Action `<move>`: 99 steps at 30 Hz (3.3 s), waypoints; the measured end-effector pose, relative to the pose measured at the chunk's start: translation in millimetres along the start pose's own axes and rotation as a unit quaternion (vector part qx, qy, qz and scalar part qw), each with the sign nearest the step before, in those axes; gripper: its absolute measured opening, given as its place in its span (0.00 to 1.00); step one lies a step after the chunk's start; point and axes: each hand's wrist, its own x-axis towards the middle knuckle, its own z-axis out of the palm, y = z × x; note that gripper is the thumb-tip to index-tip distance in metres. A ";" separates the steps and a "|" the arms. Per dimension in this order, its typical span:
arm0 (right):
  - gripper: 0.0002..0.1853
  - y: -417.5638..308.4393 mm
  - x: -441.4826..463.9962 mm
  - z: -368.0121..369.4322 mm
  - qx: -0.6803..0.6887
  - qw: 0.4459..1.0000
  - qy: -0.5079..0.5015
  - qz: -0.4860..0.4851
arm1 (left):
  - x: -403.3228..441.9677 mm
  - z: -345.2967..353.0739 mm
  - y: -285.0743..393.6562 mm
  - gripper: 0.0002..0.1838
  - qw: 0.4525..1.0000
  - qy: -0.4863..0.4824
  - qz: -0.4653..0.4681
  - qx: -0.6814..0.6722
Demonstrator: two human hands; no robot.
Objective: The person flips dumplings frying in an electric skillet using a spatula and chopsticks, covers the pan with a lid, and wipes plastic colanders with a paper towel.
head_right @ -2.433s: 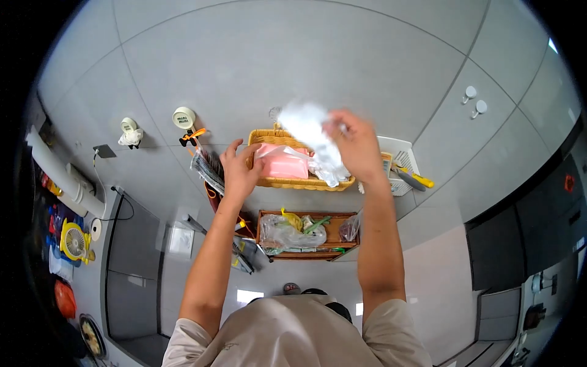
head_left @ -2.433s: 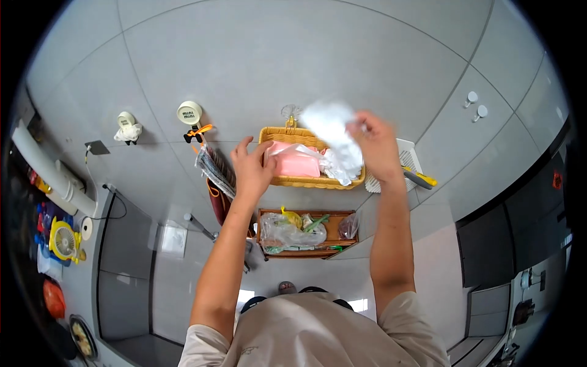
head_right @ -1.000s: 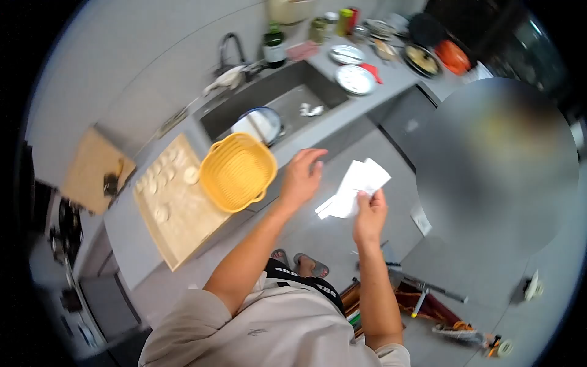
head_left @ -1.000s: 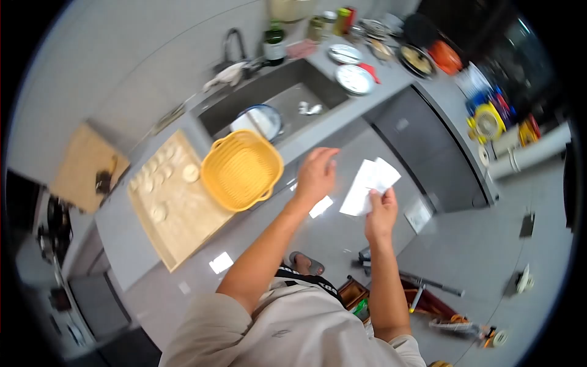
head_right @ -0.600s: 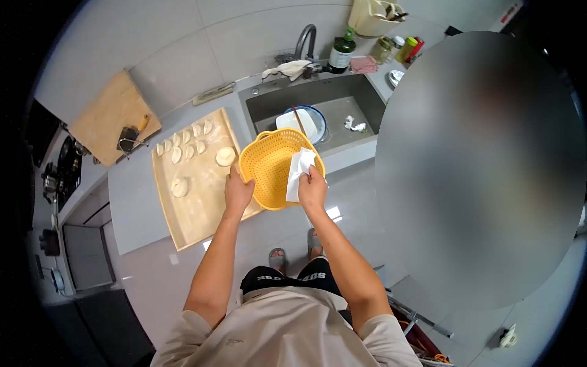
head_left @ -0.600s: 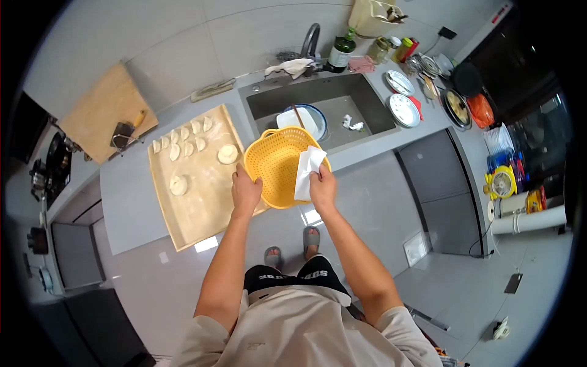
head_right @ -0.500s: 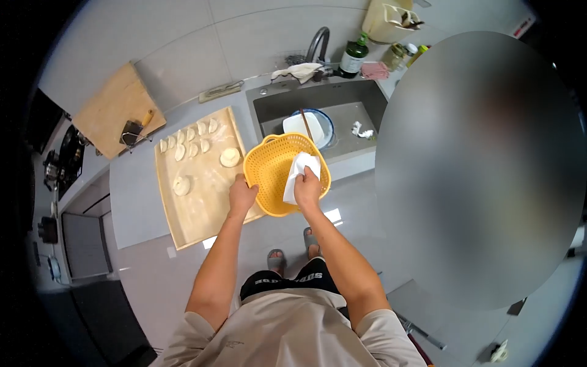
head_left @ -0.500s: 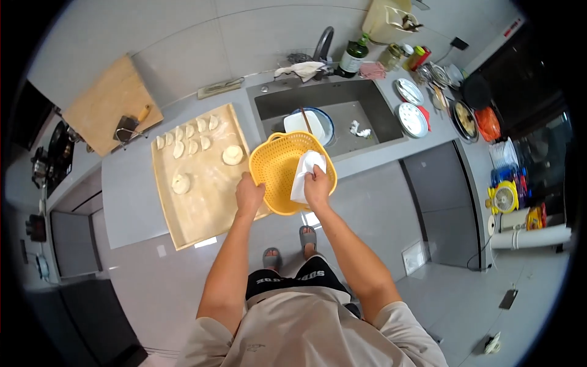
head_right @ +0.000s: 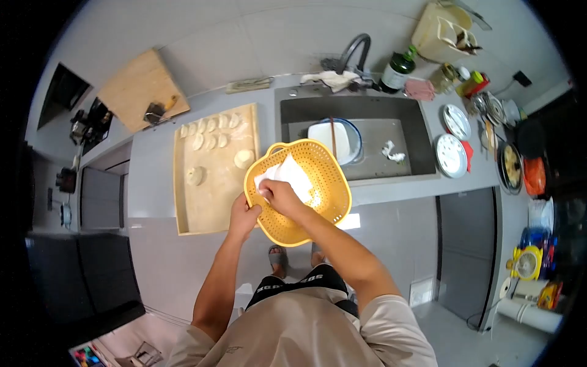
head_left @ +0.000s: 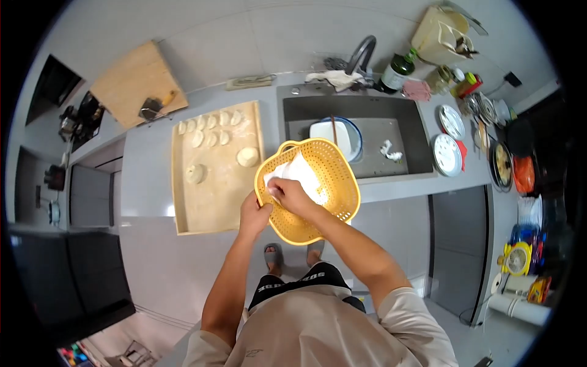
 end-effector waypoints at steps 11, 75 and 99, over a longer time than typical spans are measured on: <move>0.10 -117.7 8.3 162.4 -0.208 0.958 0.128 -0.152 | -101.8 -149.6 11.9 0.22 0.977 0.161 0.116 -0.076; 0.09 -142.2 314.5 839.8 -0.323 0.945 0.033 0.028 | 173.4 -842.9 -124.3 0.40 0.989 0.132 0.015 -0.067; 0.06 -161.1 310.2 754.0 -0.272 0.955 -0.025 0.113 | 170.1 -867.3 -109.0 0.30 0.997 0.049 -0.055 -0.036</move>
